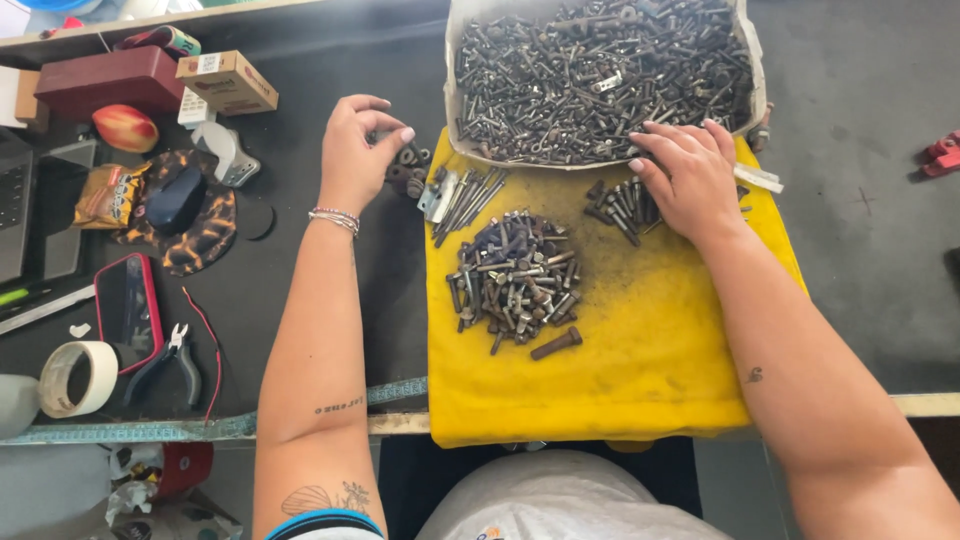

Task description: The person sorts small metal fasteners from a large bag onto a yellow cloth on a workbench. They pick individual items by hand and place them into separate piles, occasionally adjusting the cloth. The task continues throughout the clip with no tools used.

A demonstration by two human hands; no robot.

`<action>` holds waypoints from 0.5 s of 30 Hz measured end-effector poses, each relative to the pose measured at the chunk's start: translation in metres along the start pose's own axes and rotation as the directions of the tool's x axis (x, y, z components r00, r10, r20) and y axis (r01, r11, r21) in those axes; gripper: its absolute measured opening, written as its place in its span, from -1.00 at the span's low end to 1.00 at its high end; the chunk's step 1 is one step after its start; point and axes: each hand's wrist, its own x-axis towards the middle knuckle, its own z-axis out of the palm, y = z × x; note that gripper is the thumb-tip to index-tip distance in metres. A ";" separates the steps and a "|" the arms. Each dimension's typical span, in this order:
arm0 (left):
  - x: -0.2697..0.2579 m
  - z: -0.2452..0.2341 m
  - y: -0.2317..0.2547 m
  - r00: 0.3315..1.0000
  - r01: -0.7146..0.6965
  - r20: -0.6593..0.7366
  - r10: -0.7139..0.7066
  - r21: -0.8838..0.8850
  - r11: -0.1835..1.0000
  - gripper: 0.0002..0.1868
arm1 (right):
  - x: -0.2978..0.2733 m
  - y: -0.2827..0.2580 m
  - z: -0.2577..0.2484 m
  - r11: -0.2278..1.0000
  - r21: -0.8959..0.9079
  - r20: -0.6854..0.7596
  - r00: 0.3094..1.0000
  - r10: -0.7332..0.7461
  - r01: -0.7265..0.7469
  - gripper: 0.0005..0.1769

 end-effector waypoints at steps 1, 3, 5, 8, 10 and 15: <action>0.000 0.000 0.002 1.000 -0.001 0.000 0.001 0.000 1.000 -0.90 | 0.001 0.001 0.000 1.000 -0.001 0.000 1.000 0.000 0.000 -0.52; -0.006 0.001 0.004 0.999 -0.016 0.036 0.014 0.069 0.997 -0.94 | -0.001 0.001 0.000 1.000 -0.015 0.002 1.000 -0.015 0.015 -0.53; -0.008 -0.004 0.015 0.997 -0.028 0.073 0.025 0.043 0.999 -0.93 | -0.002 0.001 0.000 1.000 -0.017 0.018 1.000 -0.022 0.023 -0.50; -0.009 -0.012 0.031 0.986 -0.053 0.157 0.061 -0.058 0.997 -0.90 | -0.004 0.005 0.003 0.999 -0.011 0.018 0.999 -0.033 0.033 -0.48; -0.010 -0.019 0.048 0.974 -0.060 0.207 0.087 -0.135 0.989 -0.87 | -0.004 0.006 0.004 0.999 -0.002 0.008 0.999 -0.032 0.032 -0.49; -0.008 -0.019 0.083 0.834 -0.145 0.511 0.208 -0.162 0.976 -0.87 | -0.004 0.004 0.002 1.000 0.020 0.034 0.999 -0.013 0.012 -0.47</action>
